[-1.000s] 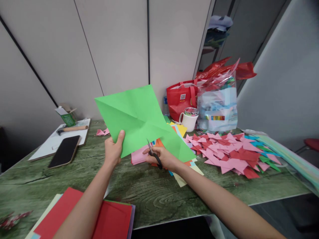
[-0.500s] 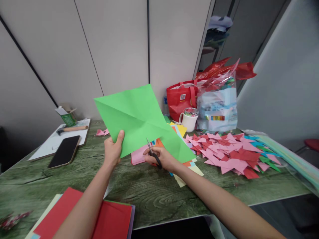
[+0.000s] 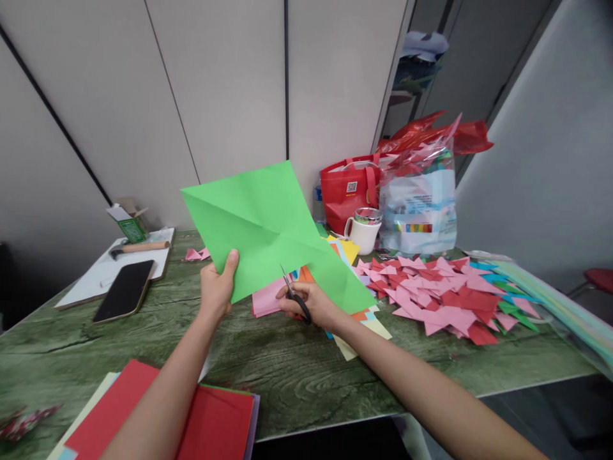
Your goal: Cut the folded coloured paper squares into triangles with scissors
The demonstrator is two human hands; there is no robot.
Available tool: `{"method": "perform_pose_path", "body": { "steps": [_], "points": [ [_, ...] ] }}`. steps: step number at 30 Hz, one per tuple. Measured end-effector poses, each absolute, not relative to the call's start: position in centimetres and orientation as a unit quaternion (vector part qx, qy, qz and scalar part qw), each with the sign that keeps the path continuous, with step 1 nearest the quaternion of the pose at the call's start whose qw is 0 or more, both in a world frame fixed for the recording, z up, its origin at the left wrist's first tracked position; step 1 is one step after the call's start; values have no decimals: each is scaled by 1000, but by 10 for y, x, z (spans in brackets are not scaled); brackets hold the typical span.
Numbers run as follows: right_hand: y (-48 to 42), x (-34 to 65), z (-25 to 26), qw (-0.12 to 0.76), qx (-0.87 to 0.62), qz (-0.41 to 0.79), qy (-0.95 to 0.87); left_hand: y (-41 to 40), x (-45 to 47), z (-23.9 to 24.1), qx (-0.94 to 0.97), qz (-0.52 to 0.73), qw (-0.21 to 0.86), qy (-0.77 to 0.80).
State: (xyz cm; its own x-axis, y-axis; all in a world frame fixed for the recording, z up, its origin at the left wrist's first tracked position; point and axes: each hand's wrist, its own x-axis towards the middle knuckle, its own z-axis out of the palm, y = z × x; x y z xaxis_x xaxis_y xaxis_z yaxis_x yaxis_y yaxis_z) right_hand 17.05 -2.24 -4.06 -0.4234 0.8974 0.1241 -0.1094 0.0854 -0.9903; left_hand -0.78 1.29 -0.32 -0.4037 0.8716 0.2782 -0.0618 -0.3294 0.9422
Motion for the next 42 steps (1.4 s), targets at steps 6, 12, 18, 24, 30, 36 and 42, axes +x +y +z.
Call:
{"method": "perform_pose_path", "body": {
  "steps": [6, 12, 18, 24, 30, 36, 42],
  "points": [
    [-22, 170, -42, 424, -337, 588, -602, 13, -8, -3, 425, 695, 339, 471],
    [-22, 169, -42, 428, -343, 583, -600, 11, -7, 0, 423, 696, 347, 465],
    [-21, 170, -45, 430, -334, 582, -604, 12, -7, -1, 422, 699, 354, 457],
    [-20, 170, -47, 427, -342, 572, -611, 12, -7, -1, 422, 697, 349, 464],
    [-20, 170, -44, 428, -326, 585, -607, 14, -9, -4, 433, 688, 339, 474],
    [-20, 170, -43, 436, -310, 580, -615, 13, -9, -7, 458, 667, 353, 471],
    [-21, 170, -42, 441, -313, 589, -601, 12, -8, -6, 456, 668, 344, 477]
  ]
}}
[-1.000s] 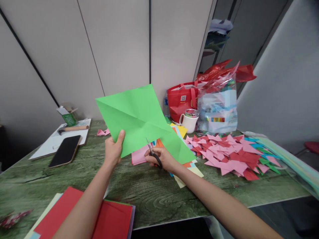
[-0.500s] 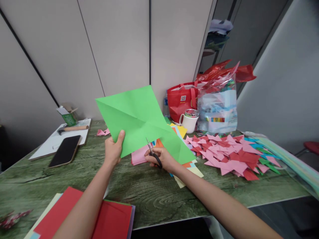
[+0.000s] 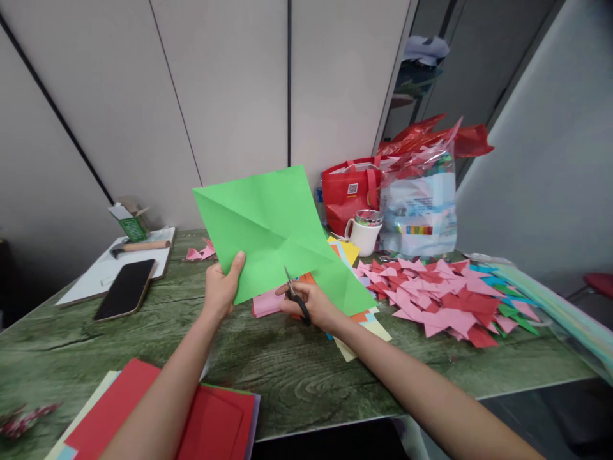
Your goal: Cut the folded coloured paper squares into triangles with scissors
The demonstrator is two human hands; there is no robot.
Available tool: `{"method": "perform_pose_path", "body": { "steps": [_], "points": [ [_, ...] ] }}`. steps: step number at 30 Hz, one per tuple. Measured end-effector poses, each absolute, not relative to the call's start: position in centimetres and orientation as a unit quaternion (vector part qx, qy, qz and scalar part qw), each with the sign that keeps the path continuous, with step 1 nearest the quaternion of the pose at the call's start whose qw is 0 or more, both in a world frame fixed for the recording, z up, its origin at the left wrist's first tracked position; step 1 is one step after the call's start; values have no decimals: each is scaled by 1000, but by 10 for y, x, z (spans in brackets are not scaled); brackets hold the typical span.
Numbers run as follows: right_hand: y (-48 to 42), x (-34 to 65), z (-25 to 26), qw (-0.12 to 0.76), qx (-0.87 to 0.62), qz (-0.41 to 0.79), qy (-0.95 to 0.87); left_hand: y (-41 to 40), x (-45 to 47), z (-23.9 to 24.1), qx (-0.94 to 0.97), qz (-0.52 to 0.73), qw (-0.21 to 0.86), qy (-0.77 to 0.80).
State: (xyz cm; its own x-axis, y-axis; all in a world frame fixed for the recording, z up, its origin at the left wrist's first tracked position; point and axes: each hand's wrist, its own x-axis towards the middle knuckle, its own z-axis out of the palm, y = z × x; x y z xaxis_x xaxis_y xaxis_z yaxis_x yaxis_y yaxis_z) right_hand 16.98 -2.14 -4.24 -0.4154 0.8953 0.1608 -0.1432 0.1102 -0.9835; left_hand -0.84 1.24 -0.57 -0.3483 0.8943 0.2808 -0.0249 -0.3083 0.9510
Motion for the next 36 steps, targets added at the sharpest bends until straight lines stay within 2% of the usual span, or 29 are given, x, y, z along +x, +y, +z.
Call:
{"method": "perform_pose_path", "body": {
  "steps": [36],
  "points": [
    [-19, 167, -47, 457, -343, 571, -589, 8, -4, -1, 436, 676, 376, 460]
  ]
}}
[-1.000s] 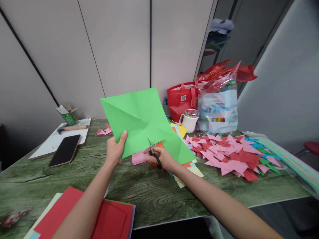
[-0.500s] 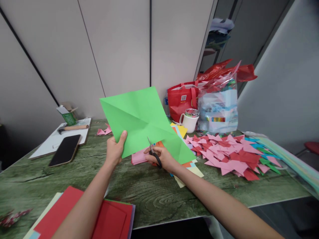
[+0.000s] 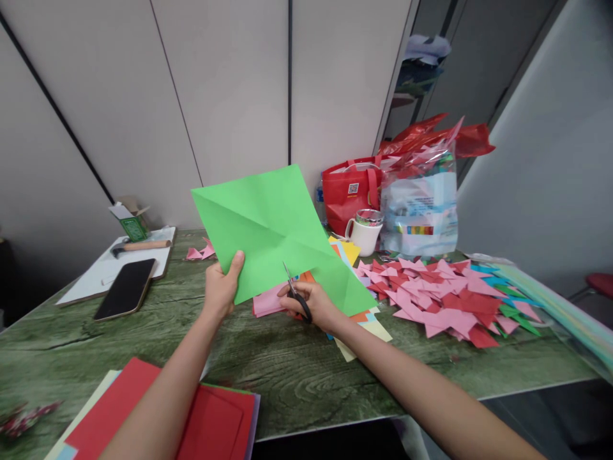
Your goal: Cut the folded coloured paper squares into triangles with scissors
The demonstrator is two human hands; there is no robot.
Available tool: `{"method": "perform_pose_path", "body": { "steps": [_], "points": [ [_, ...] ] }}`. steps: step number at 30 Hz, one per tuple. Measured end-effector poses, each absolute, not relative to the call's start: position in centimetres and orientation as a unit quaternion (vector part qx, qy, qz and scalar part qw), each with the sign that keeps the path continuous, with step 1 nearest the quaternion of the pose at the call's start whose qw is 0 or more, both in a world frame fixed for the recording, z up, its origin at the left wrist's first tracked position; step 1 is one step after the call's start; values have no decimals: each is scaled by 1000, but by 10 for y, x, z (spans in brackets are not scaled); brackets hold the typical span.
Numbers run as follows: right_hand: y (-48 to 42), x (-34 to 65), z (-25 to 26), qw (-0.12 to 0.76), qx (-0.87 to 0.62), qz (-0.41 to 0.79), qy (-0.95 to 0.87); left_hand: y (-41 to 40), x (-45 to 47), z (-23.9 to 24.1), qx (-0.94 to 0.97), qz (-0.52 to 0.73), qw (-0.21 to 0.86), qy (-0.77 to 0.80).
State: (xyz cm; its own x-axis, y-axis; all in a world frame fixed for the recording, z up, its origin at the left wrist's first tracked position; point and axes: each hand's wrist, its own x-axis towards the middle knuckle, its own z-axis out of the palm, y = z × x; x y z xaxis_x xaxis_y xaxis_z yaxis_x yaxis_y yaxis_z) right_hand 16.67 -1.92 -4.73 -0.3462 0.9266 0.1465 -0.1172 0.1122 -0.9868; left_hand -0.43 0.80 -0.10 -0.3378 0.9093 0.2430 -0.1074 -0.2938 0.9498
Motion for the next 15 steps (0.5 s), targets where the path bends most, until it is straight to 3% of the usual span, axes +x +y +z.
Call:
{"method": "perform_pose_path", "body": {
  "steps": [15],
  "points": [
    [-20, 167, -48, 462, -348, 566, -587, 10, -5, -2, 436, 679, 369, 461]
  ]
}}
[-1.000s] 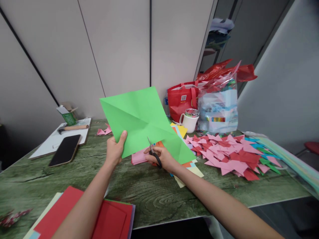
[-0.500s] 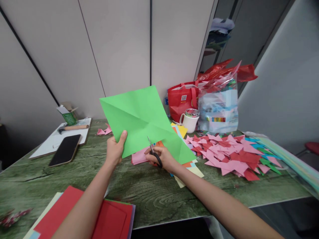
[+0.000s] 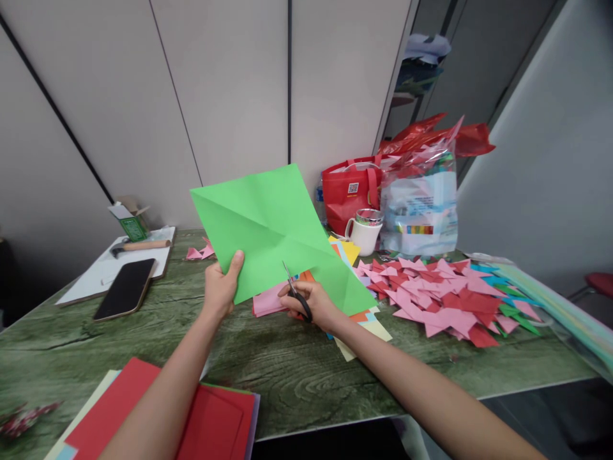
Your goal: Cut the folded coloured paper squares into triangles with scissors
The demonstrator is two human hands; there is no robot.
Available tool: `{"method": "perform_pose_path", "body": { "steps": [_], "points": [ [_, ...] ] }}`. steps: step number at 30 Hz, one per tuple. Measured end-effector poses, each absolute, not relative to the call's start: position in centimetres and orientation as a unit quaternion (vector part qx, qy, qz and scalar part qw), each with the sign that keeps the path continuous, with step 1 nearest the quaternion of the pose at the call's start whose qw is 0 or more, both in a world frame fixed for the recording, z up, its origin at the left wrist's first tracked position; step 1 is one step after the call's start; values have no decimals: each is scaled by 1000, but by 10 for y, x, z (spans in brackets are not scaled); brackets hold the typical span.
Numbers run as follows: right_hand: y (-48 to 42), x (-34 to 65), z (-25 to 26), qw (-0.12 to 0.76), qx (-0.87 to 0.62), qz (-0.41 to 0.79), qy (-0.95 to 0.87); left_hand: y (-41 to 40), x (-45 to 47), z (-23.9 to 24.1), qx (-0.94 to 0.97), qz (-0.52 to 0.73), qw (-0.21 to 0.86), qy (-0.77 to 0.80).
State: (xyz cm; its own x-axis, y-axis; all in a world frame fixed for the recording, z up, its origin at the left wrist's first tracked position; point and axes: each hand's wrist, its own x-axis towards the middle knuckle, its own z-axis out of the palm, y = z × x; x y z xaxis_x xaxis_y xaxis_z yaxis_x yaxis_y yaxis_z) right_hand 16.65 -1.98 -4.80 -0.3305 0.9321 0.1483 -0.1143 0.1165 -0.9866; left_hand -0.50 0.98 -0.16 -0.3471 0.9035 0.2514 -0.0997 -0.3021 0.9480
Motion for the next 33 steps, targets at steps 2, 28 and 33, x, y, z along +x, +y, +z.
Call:
{"method": "perform_pose_path", "body": {
  "steps": [2, 28, 33],
  "points": [
    [-20, 167, -48, 463, -350, 567, -585, 10, -5, -2, 437, 679, 370, 460],
    [-20, 168, -47, 462, -377, 559, -576, 10, -5, -2, 438, 679, 372, 457],
    [-19, 168, -47, 458, -370, 570, -573, 11, -6, -4, 451, 668, 365, 466]
  ]
}}
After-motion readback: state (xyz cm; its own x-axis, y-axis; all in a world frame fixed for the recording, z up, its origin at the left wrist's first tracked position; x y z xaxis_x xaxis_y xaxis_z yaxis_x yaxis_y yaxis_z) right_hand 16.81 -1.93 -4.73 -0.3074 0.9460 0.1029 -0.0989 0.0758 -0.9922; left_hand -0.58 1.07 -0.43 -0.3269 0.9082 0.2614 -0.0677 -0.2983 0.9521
